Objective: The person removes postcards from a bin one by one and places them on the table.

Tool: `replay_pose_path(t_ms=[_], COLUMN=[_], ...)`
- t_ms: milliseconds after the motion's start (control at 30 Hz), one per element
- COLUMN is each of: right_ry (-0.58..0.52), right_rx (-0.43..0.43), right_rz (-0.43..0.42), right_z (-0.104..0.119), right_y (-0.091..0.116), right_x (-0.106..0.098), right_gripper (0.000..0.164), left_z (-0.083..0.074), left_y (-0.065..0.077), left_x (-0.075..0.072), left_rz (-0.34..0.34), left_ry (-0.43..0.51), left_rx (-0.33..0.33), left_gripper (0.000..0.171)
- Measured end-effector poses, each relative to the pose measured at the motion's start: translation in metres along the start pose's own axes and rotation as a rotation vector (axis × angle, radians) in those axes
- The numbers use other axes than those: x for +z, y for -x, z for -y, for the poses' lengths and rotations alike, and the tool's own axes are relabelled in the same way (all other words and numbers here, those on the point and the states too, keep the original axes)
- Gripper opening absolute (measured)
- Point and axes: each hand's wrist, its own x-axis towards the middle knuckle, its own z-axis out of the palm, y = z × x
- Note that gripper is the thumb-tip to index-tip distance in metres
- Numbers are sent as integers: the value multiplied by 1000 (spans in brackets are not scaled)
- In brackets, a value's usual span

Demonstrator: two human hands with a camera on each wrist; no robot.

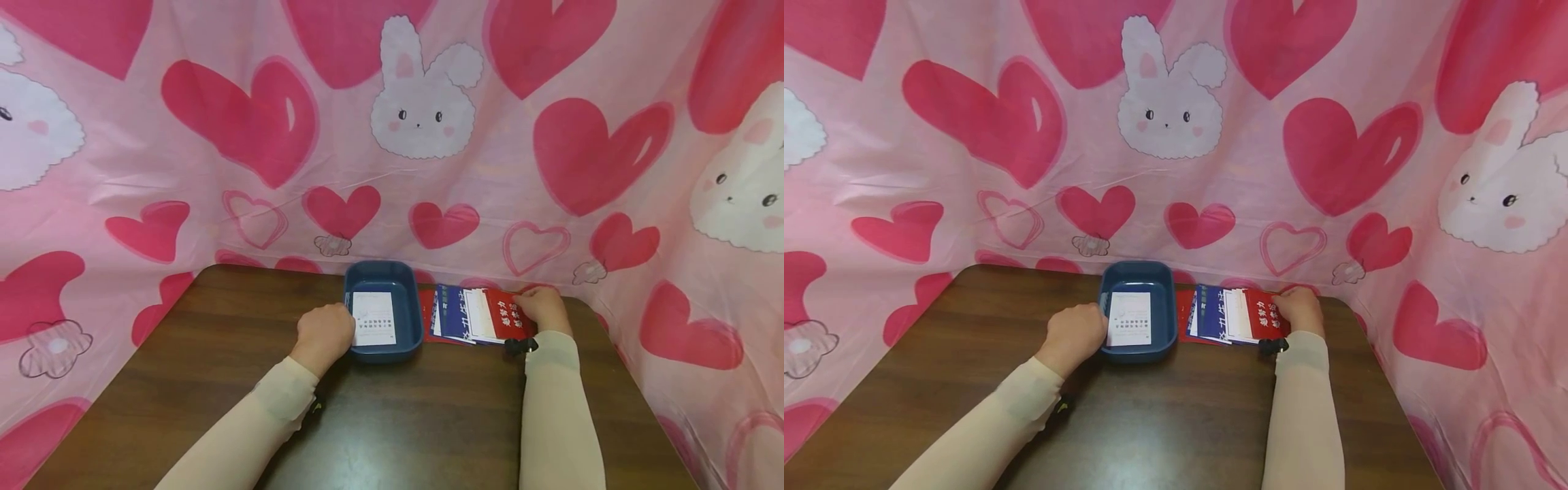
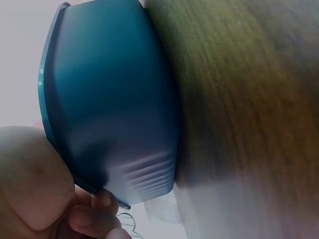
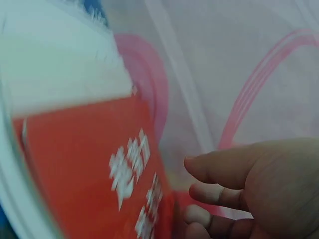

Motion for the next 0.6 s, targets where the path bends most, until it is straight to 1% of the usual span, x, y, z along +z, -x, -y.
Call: replay_pose_path(t_ms=[100,167,267,400,500,600], right_ry=[-7,-13,-9,11,-19,-59], right_rx=[-66,-116,-207,-348,-440,-501], right_rz=[9,14,20,44,100,158], right_z=[14,27,52,87,113,137], right_y=[2,6,13,27,39,51], right_x=[0,3,9,25,40,55], right_gripper=[53,56,53,46,45,45], left_z=[0,1,1,0,-1,0], left_y=[0,1,1,1,1,2], left_x=[0,-1,-1,0,0,0], left_rz=[1,-2,-8,3,12,23], left_ry=[-8,-10,-8,-11,-12,-21], left_rx=[9,13,13,6,6,8], left_gripper=[32,32,32,33,34,36])
